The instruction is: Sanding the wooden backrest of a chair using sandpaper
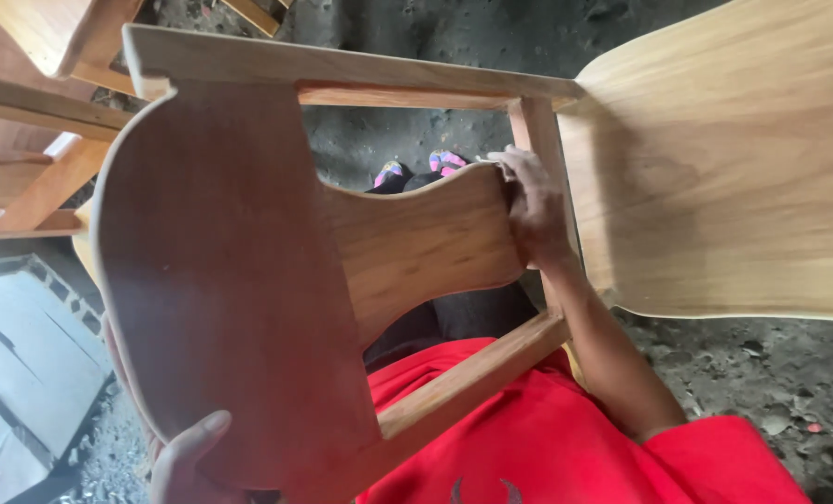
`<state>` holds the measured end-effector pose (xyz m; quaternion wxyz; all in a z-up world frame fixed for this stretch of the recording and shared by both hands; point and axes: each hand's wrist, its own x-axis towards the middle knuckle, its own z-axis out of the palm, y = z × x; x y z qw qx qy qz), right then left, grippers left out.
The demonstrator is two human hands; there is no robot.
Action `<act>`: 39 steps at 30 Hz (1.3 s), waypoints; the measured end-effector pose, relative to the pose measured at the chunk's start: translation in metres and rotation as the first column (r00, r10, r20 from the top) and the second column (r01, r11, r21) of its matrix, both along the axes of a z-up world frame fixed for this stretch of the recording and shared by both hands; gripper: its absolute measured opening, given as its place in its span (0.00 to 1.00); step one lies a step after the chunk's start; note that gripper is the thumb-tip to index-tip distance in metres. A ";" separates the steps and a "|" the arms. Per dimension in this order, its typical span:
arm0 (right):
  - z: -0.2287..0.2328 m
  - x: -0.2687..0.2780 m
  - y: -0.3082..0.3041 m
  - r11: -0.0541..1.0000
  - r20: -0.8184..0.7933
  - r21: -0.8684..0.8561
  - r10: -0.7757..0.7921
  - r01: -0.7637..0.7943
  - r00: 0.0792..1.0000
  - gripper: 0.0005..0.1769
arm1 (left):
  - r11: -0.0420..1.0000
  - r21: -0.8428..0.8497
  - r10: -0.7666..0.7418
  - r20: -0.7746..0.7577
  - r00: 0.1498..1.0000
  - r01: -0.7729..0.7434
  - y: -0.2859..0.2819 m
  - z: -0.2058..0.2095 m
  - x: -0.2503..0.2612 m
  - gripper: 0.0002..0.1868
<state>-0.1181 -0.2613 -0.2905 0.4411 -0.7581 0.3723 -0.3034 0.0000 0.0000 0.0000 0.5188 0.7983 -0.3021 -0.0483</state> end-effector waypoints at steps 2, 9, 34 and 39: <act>0.000 0.006 0.001 1.000 0.021 0.020 0.017 -0.017 1.000 0.32 | 1.000 0.016 0.018 0.013 1.000 -0.018 -0.011 0.010 -0.008 0.07; 0.066 0.029 0.032 0.992 0.170 -0.021 0.127 -0.125 0.977 0.23 | 0.953 0.064 0.296 -0.391 0.871 -0.295 -0.050 0.035 0.004 0.42; 0.050 0.043 0.052 0.999 -0.024 0.035 0.033 -0.033 0.999 0.29 | 0.965 -0.018 0.222 -0.466 0.856 -0.261 -0.038 0.028 0.014 0.50; -0.030 0.020 0.066 0.978 -0.036 0.200 -0.042 0.049 0.998 0.27 | 0.985 -0.015 -0.158 0.322 0.933 0.172 0.004 -0.015 0.020 0.25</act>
